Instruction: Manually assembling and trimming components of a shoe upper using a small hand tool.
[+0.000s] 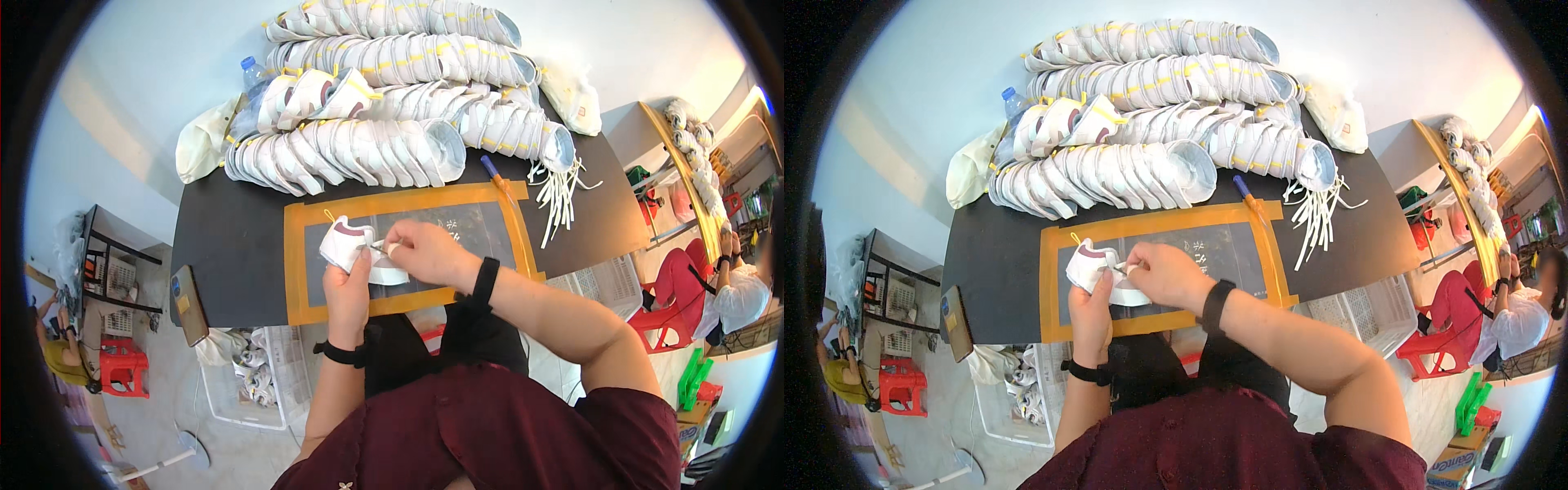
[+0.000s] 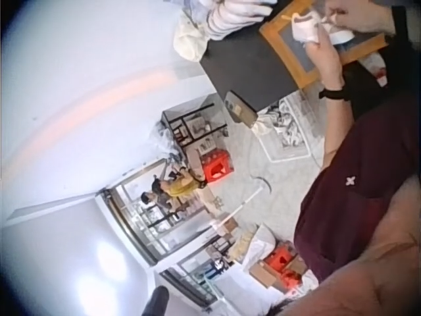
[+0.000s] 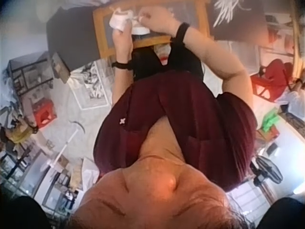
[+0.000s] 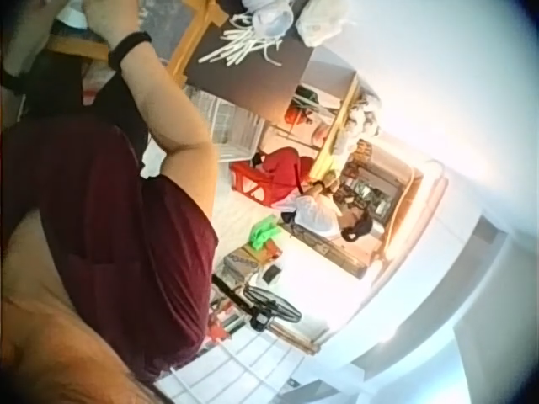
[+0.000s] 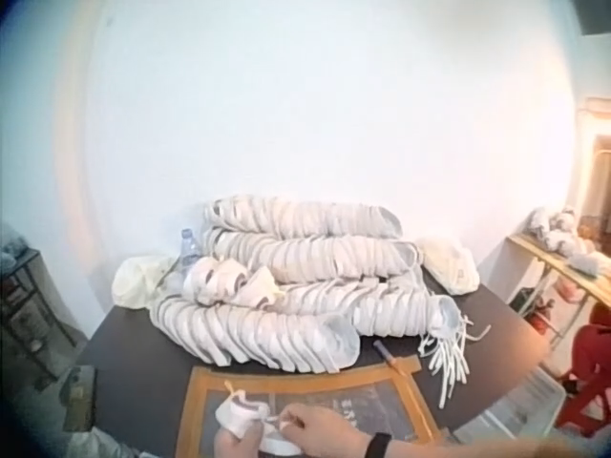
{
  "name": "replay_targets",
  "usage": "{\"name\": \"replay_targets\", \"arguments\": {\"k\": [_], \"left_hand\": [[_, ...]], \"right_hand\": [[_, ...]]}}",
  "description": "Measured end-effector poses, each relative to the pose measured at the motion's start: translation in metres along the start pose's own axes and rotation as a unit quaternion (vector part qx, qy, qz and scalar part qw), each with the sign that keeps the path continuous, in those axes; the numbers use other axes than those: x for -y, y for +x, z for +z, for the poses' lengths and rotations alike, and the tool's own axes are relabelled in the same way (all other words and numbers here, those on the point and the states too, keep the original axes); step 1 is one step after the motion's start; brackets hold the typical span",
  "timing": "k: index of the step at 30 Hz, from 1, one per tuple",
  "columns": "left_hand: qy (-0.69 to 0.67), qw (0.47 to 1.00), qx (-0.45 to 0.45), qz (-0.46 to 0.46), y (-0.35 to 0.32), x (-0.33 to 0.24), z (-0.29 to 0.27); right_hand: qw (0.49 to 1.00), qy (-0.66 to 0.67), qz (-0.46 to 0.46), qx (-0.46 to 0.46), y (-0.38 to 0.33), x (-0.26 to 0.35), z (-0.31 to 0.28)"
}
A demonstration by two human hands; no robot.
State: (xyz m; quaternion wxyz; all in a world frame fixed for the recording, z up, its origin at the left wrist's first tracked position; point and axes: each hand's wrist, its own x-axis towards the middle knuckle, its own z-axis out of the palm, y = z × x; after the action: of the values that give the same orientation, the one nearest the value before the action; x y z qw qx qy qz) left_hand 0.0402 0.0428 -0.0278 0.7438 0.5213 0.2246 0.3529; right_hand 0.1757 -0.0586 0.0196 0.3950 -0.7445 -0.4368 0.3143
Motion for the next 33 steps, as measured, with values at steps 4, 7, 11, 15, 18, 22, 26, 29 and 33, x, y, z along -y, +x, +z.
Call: {"name": "replay_targets", "arguments": {"k": [4, 7, 11, 15, 18, 22, 26, 29, 33], "left_hand": [[0.047, 0.999, 0.010, 0.009, -0.002, 0.004, -0.001], [0.056, 0.998, 0.006, 0.013, -0.004, -0.003, 0.001], [0.108, 0.994, -0.013, 0.019, -0.007, -0.006, 0.004], [0.126, 0.992, 0.006, 0.017, -0.006, -0.004, 0.002], [0.139, 0.990, 0.012, 0.013, -0.006, -0.006, 0.000], [0.145, 0.989, 0.015, 0.005, -0.007, -0.007, 0.004], [0.163, 0.986, 0.028, 0.020, -0.008, -0.003, -0.002], [0.162, 0.986, 0.028, 0.011, -0.008, 0.000, -0.005], [0.121, 0.993, 0.012, 0.001, -0.007, -0.001, -0.005]], "right_hand": [[0.994, -0.022, -0.036, -0.103, -0.006, 0.008, 0.015], [0.995, -0.059, -0.005, -0.084, -0.007, 0.017, 0.009], [0.996, -0.074, 0.029, -0.037, -0.002, 0.011, -0.003], [0.996, -0.056, 0.052, -0.045, -0.001, 0.019, -0.001], [0.995, -0.073, 0.012, -0.071, 0.000, 0.022, 0.008], [0.995, -0.073, 0.007, -0.065, 0.005, 0.014, 0.007], [0.994, 0.084, 0.065, -0.010, 0.017, 0.004, 0.009], [0.999, 0.001, 0.044, 0.004, 0.017, 0.013, 0.011], [0.982, -0.154, -0.107, -0.040, 0.017, 0.013, 0.016]]}}
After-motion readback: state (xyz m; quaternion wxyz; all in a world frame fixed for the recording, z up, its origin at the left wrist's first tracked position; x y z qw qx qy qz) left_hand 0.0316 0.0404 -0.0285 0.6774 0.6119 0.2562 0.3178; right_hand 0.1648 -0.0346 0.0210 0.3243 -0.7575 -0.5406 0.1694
